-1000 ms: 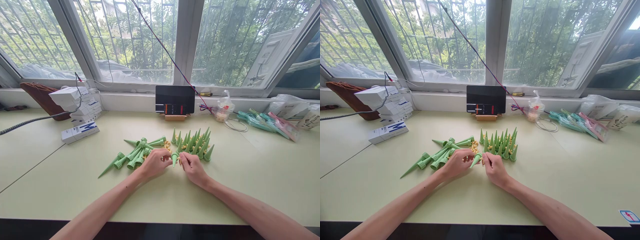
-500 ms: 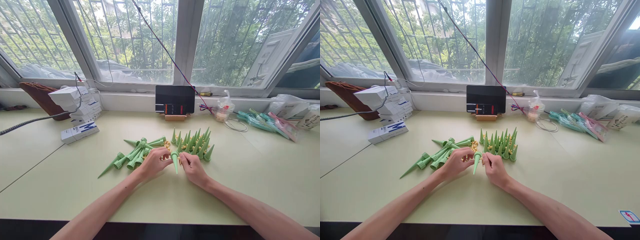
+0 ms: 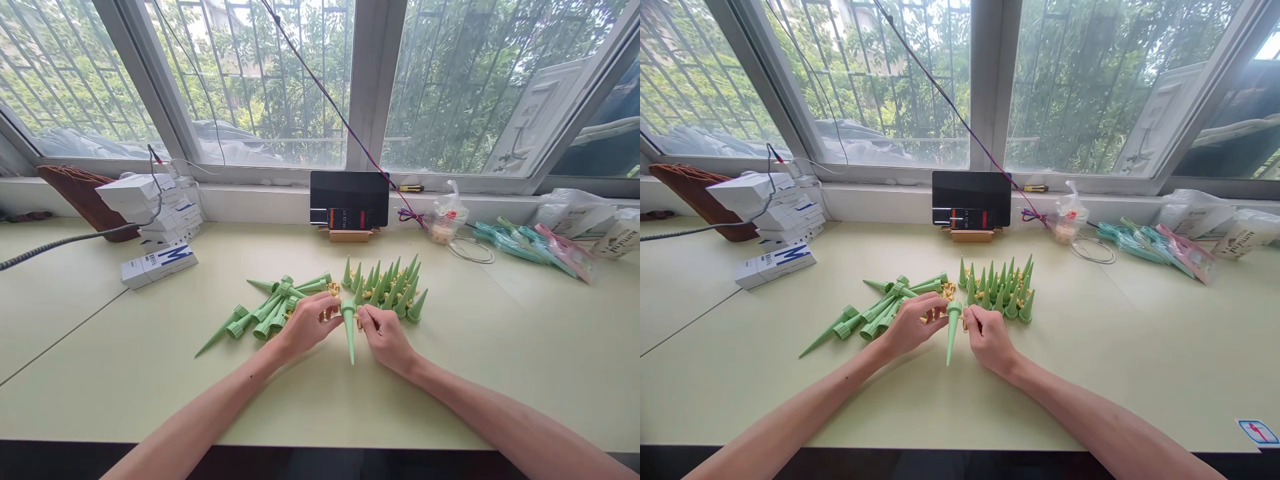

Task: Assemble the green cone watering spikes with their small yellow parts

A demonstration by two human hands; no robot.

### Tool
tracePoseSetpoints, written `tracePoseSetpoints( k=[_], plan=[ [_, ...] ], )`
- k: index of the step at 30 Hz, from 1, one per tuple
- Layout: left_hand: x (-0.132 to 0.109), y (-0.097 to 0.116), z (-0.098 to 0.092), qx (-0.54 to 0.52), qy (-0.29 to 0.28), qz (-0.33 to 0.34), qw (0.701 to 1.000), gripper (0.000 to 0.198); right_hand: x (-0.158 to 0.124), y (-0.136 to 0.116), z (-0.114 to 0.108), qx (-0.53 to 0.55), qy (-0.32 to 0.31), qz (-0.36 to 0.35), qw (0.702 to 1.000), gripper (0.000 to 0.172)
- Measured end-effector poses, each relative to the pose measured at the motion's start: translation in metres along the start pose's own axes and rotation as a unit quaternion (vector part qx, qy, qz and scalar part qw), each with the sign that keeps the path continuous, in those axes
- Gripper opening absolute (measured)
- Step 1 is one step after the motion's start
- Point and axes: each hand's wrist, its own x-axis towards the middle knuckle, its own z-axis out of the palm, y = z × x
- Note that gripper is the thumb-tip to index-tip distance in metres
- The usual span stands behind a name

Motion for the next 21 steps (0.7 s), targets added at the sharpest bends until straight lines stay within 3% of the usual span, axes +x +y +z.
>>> tracePoseSetpoints(
  k=[21],
  plan=[
    [0.0002,0.0103,0.0014,-0.026,0.036,0.049,0.998,0.02,0.0012,-0.0008,0.0004,-0.02,0.024,-0.003,1.0,0.042]
  ],
)
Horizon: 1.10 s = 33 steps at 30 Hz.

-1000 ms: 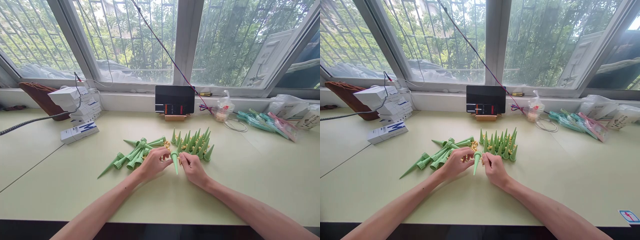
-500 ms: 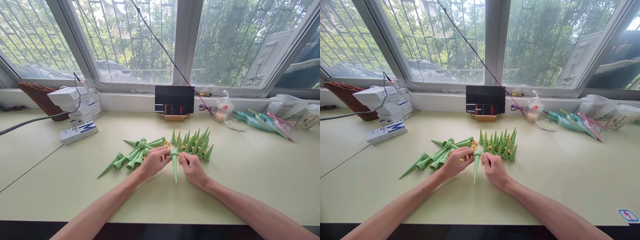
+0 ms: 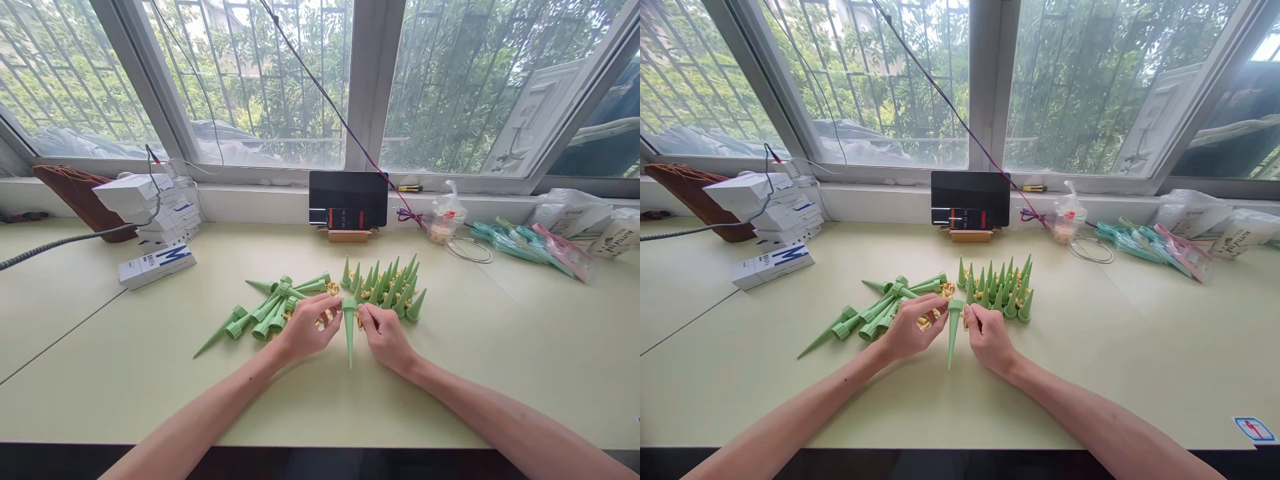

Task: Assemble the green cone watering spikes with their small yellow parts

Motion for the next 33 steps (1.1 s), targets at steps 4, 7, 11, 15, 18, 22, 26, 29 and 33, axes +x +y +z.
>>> tracePoseSetpoints(
  k=[4,7,11,15,18,22,26,29,33],
  plan=[
    [-0.0003,0.0014,-0.0013,0.001,-0.005,0.002,1.0,0.021,0.0001,-0.0008,0.0002,-0.004,0.0,-0.001,1.0,0.042],
    [-0.0011,0.002,-0.002,0.005,-0.007,0.008,1.0,0.022,-0.0001,-0.0009,0.0003,-0.004,0.0,0.001,1.0,0.042],
    [-0.0015,0.0028,-0.0027,0.017,-0.002,0.016,1.0,0.025,-0.0008,-0.0006,-0.0001,-0.002,0.001,0.001,1.0,0.042],
    [-0.002,0.0037,-0.0031,0.027,0.001,0.025,0.999,0.028,-0.0006,-0.0005,-0.0006,-0.002,0.0,0.003,1.0,0.043],
    [-0.0027,0.0035,-0.0026,0.032,0.009,0.039,0.999,0.031,0.0,-0.0005,-0.0007,-0.003,0.003,0.001,1.0,0.043],
    [-0.0042,0.0019,-0.0012,0.027,0.016,0.052,0.998,0.036,-0.0006,-0.0003,-0.0008,-0.002,0.006,0.0,1.0,0.043],
    [-0.0044,0.0018,-0.0009,0.013,0.012,0.05,0.999,0.04,-0.0009,-0.0002,-0.0011,-0.003,0.007,0.003,1.0,0.042],
    [-0.0026,0.0045,-0.0016,0.0,0.006,0.033,0.999,0.039,-0.0004,0.0004,-0.0012,0.001,0.01,0.008,1.0,0.042],
    [0.0011,0.0085,-0.0017,-0.034,0.002,-0.003,0.999,0.032,-0.0006,0.0021,0.0007,0.001,0.01,0.014,1.0,0.042]
  ],
)
